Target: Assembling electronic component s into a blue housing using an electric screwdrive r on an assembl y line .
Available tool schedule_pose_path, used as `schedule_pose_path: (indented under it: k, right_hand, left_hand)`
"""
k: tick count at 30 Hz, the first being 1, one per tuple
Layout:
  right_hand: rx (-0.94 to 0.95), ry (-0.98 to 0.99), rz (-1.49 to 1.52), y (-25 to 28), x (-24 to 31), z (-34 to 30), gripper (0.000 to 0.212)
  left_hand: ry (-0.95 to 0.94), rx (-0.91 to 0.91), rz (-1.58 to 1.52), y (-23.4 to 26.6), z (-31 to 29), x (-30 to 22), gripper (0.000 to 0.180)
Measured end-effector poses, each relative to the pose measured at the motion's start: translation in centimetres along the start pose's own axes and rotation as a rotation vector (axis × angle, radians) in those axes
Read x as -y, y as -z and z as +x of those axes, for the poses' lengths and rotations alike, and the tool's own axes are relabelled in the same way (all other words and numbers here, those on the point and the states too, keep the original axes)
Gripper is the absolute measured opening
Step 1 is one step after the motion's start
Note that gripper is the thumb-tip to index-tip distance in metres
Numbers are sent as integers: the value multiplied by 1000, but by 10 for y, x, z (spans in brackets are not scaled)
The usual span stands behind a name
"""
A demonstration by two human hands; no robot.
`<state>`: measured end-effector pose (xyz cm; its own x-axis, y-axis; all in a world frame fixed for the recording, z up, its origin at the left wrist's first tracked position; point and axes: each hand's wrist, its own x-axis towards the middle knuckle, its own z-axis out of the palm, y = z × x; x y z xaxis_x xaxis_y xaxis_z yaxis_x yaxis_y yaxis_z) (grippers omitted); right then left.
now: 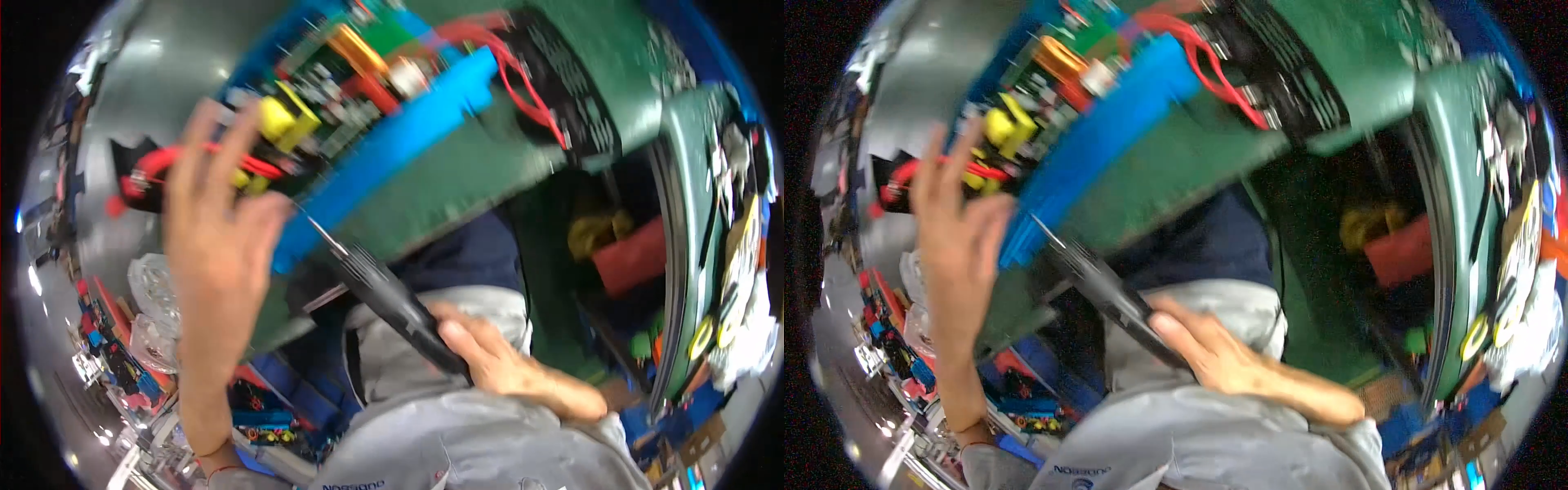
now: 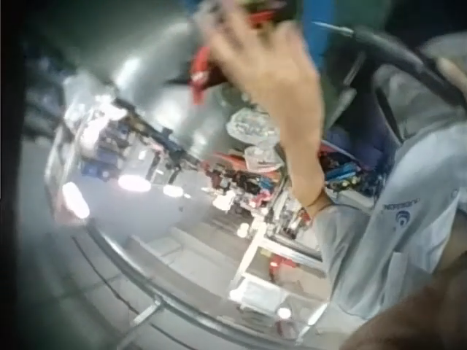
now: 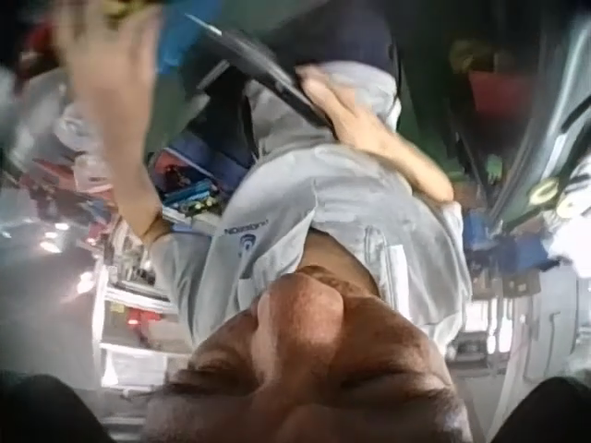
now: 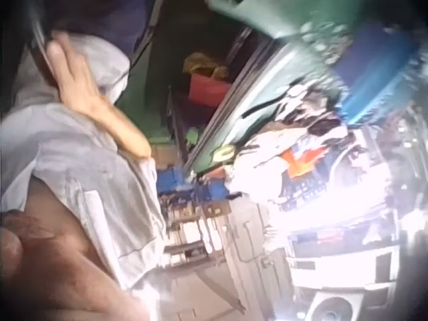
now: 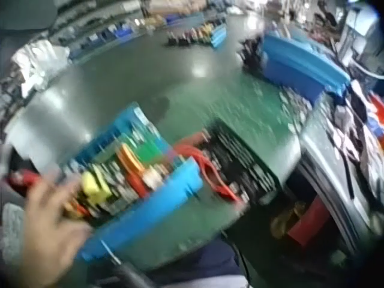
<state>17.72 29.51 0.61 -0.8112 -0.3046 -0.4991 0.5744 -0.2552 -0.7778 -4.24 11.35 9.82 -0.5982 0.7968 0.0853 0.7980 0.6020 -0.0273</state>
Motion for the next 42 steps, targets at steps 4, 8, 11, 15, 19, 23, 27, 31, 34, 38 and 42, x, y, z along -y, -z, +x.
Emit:
schedule_pose_path:
  k: [4, 8, 11, 15, 19, 23, 27, 31, 34, 38, 42]
  right_hand:
    - [168, -205, 437, -10, -25, 0, 62]
    - [226, -224, 525, -18, -9, -2, 74]
    - [244, -240, 515, -18, -6, 2, 82]
    - [227, -253, 446, -19, -4, 6, 92]
    - [139, -274, 395, -22, 0, 8, 101]
    - [56, -258, 267, -28, -2, 6, 100]
    - [139, -282, 391, -26, 1, 9, 95]
    - [324, -251, 512, -3, -22, 6, 93]
    - [39, -84, -3, 13, -34, -17, 75]
    - [-347, 171, -237, 49, -29, -55, 42]
    - [-637, 521, -178, 62, 58, -36, 35]
  left_hand:
    - [50, 70, -145, -1, -6, 6, 10]
    - [-2, 92, -246, 5, -5, 12, 10]
    - [-11, 121, -297, 8, -1, 20, 8]
    - [-32, 171, -303, 14, -1, 22, 10]
    - [-23, 250, -311, 15, -10, 12, 23]
    - [-3, 231, -311, 14, -15, 4, 27]
    - [-16, 196, -323, 10, -21, 7, 30]
    - [-97, 181, -182, 18, -14, 9, 28]
    - [-104, 1, -254, 48, -5, 10, 26]
    - [-140, -196, -406, 86, 51, 40, 13]
    - [-9, 358, -163, 48, 115, 98, 38]
